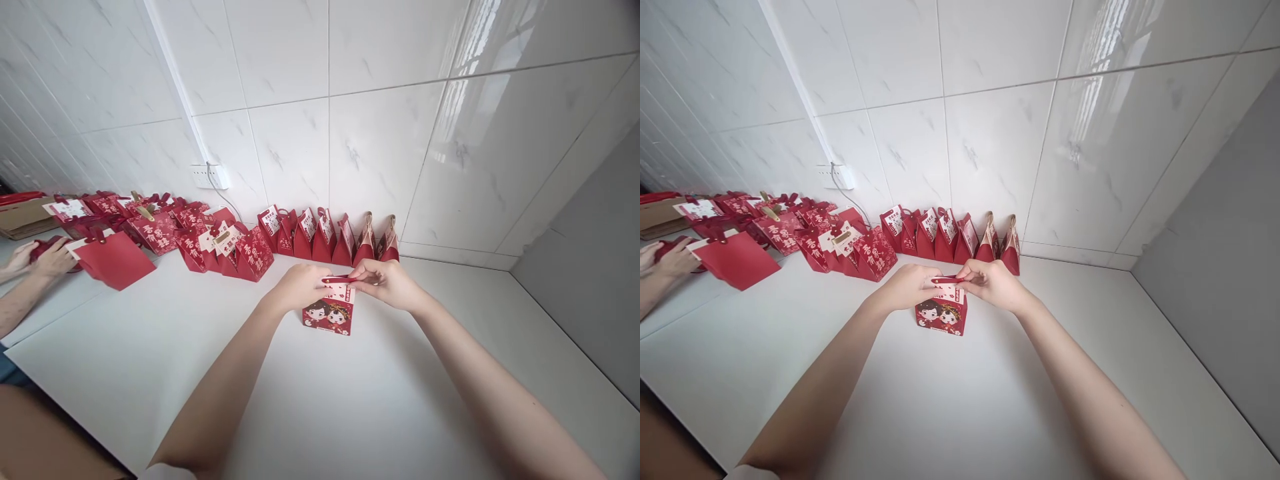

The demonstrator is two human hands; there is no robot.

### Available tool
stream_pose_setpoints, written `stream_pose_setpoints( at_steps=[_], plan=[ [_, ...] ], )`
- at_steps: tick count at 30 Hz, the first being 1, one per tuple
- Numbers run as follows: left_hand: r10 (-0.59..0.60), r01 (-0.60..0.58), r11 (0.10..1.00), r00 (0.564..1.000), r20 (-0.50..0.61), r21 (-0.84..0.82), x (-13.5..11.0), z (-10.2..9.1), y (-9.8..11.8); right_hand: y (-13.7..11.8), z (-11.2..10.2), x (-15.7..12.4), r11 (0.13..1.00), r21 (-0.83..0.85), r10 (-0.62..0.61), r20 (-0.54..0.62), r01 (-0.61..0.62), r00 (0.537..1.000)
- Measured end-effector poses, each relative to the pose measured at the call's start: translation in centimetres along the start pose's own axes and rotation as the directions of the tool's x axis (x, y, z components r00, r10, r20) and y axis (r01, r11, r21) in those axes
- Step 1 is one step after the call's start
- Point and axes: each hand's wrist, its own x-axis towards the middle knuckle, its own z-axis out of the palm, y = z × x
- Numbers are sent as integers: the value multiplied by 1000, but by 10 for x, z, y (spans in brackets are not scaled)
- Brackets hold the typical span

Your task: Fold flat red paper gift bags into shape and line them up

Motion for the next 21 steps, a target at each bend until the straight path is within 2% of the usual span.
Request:
stream_pose_setpoints(
  at_steps=[4,10,15,18,21],
  plan=[
    [-10,10,1000,1000,15,13,-1,0,1,0,-1,0,999,31,13,7,-13,1000],
    [-28,28,1000,1000,3,11,-2,1,1,-12,-10,-2,988,-138,-70,-6,69,998],
    [6,-6,1000,1000,2,-5,-4,2,2,-10,-8,-4,996,-85,27,-25,-29,999],
    [21,-19,981,1000,11,-191,-5,3,-1,-7,-8,-3,995,-37,88,4,-88,996],
    [55,-49,899,999,0,-435,-7,1,-7,-9,-8,-3,992,-40,124,21,-123,992]
  ],
)
